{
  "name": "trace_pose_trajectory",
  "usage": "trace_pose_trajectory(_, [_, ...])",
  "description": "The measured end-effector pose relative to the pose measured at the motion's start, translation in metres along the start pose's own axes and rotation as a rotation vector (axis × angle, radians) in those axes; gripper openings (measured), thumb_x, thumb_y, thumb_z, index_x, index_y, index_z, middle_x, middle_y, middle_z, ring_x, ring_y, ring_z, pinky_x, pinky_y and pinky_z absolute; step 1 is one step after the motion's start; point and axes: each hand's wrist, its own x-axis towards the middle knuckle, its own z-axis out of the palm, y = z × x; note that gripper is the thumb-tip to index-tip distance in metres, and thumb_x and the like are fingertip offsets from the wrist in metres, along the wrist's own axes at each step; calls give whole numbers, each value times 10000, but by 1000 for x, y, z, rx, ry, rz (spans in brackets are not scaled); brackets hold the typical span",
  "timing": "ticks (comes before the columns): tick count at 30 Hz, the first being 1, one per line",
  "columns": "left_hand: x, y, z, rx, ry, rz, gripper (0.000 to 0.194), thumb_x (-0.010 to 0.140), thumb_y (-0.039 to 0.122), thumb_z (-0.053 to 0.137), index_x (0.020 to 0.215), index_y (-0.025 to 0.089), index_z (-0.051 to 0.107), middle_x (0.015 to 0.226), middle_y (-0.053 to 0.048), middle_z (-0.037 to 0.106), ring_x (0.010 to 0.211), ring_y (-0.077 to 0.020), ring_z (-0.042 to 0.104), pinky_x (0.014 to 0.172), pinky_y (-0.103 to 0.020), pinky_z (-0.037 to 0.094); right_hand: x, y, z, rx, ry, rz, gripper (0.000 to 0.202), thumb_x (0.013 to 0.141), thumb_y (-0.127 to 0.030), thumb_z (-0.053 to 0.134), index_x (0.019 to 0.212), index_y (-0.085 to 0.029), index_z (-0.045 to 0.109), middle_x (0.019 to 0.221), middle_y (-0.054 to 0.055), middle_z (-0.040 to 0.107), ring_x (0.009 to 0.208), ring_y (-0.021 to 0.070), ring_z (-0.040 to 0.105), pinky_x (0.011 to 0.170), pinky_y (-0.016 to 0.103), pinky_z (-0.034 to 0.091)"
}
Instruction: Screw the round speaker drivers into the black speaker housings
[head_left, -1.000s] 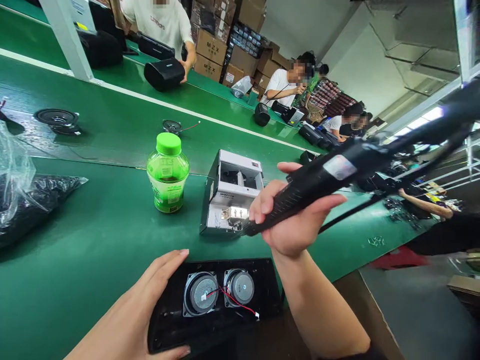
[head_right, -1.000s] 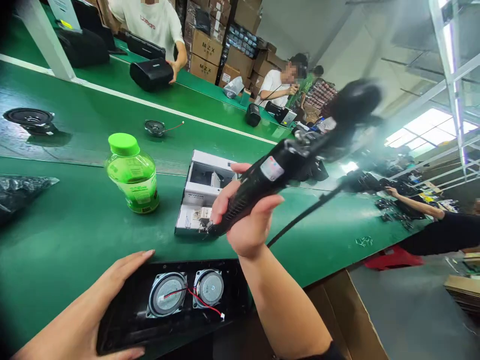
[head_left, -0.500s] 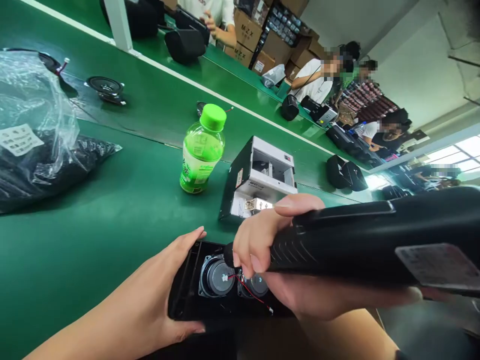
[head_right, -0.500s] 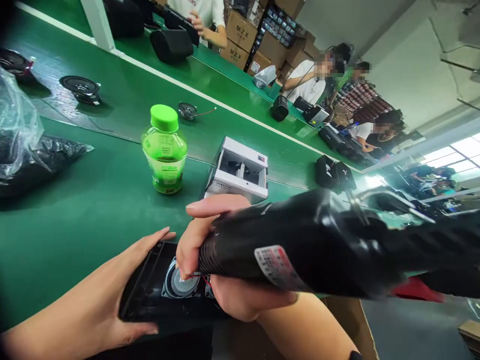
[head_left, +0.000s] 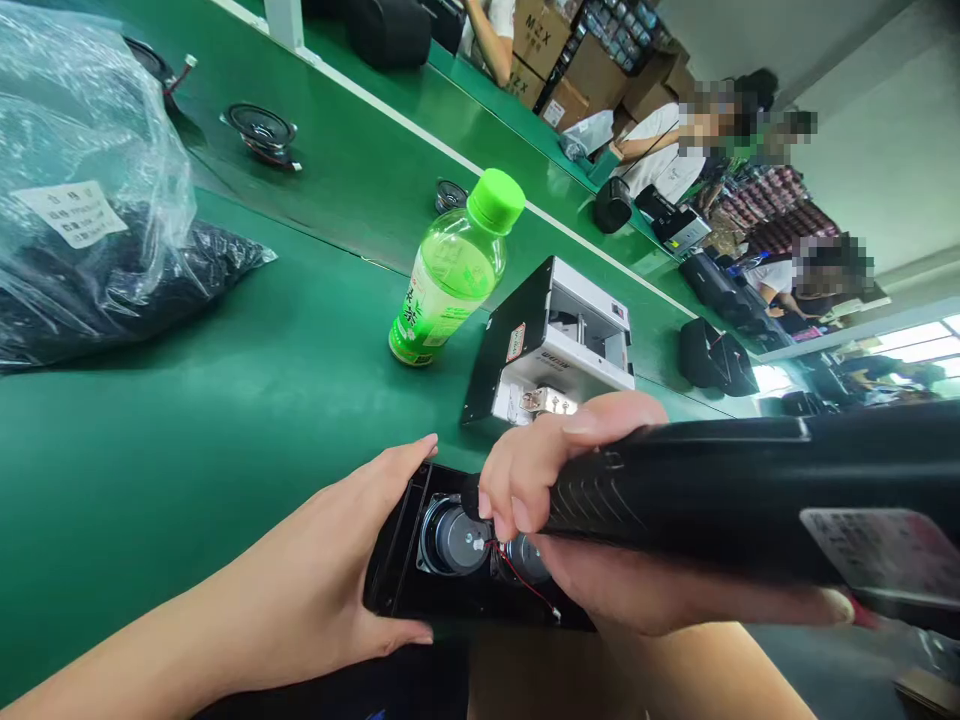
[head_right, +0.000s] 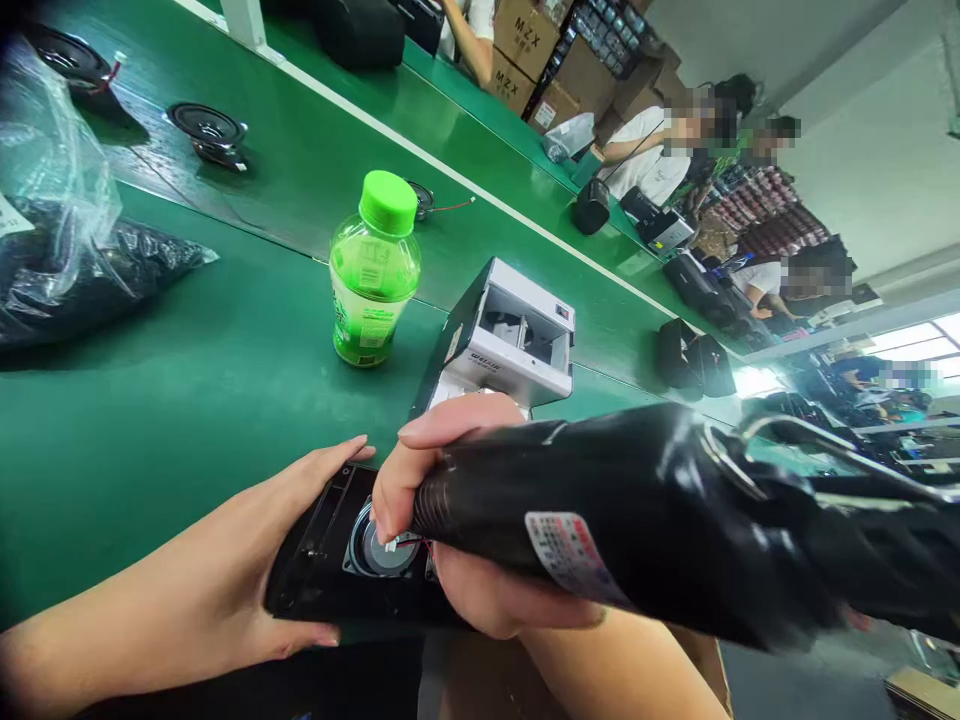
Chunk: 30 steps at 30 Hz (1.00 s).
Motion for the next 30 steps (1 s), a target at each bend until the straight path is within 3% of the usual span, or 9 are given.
trace_pose_trajectory(9, [1, 2, -2, 10, -12, 12, 1618, 873, 573, 1210, 2064, 531, 115, 2016, -124, 611, 1785, -447, 711, 1458, -650, 675, 2, 0, -4, -11, -20, -16, 659, 1105, -915, 865, 1307, -297, 975, 758, -3, 816, 592, 203, 761, 593, 322, 683])
trace_pose_trajectory(18, [3, 0, -2, -21, -18, -2, 1589, 899, 605, 1180, 2062, 558, 98, 1998, -116, 625, 1766, -456, 726, 1437, -662, 693, 6, 15, 5, -18, 2, -61, 700, 1114, -963, 795, 1222, -291, 958, 695, -39, 769, 515, 177, 701, 541, 314, 666])
trace_pose_trajectory(25, [-5, -12, 13, -54, 55, -33, 1537, 857, 609, 1181, 2059, 545, 225, 1986, -101, 639, 1765, -492, 717, 1462, -719, 660, 4, 35, 9, 71, 71, -88, 697, 1043, -976, 877, 1177, -296, 950, 673, -48, 778, 433, 175, 651, 436, 292, 573])
trace_pose_trajectory(30, [-6, -15, 16, -39, 54, -57, 1496, 857, 602, 1171, 2058, 506, 284, 2014, -119, 607, 1792, -495, 691, 1476, -721, 642, -5, 42, 0, 11, 67, -81, 741, 1030, -1024, 848, 1204, -305, 888, 700, -40, 778, 458, 183, 676, 467, 311, 599])
